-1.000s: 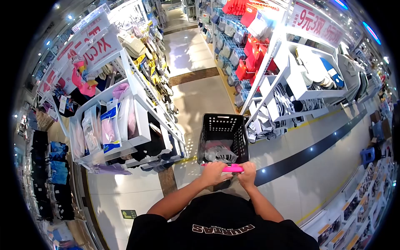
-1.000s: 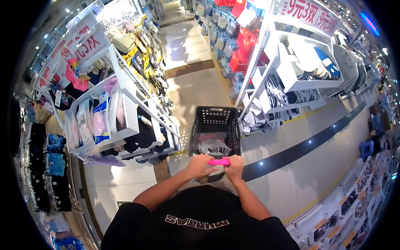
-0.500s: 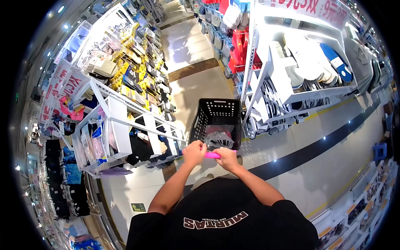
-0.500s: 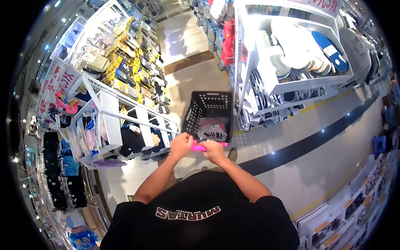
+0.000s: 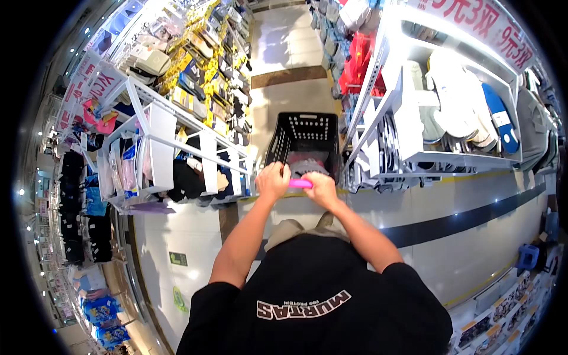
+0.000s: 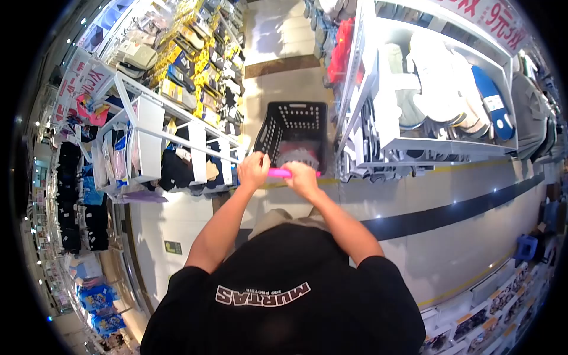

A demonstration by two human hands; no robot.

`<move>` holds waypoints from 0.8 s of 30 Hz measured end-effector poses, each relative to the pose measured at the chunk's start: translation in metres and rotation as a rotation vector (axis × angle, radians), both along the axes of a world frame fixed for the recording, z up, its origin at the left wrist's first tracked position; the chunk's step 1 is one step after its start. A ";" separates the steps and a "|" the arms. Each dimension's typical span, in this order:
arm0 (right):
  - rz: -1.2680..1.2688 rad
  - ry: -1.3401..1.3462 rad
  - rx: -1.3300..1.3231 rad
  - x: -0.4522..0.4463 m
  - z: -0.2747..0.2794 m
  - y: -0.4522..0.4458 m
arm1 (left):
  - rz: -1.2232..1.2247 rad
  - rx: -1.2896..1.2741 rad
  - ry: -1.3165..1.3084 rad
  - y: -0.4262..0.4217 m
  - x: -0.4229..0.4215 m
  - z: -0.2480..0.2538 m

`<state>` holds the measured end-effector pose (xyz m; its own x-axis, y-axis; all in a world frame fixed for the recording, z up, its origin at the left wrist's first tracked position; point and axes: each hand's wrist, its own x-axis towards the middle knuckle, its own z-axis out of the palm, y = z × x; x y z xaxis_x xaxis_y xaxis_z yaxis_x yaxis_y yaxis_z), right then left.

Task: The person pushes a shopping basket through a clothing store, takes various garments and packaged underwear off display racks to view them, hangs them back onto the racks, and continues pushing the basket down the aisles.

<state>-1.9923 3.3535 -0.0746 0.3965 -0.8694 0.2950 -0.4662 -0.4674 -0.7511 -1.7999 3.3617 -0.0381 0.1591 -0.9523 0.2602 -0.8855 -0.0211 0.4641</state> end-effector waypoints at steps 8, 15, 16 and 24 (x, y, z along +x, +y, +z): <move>-0.045 -0.046 -0.022 -0.005 0.001 -0.024 | 0.048 0.038 -0.031 -0.024 -0.003 -0.011; -0.002 -0.049 -0.019 -0.005 -0.001 -0.029 | 0.039 0.046 -0.049 -0.027 -0.002 -0.006; 0.001 -0.036 -0.006 -0.006 0.000 -0.031 | 0.046 0.041 -0.054 -0.028 -0.004 -0.005; -0.010 -0.054 -0.051 -0.002 -0.006 -0.038 | 0.070 0.006 -0.020 -0.035 -0.004 -0.006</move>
<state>-1.9946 3.3151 -0.0804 0.3702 -0.8565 0.3597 -0.4308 -0.5013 -0.7504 -1.8043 3.3270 -0.0444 0.2204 -0.9406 0.2583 -0.8911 -0.0864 0.4456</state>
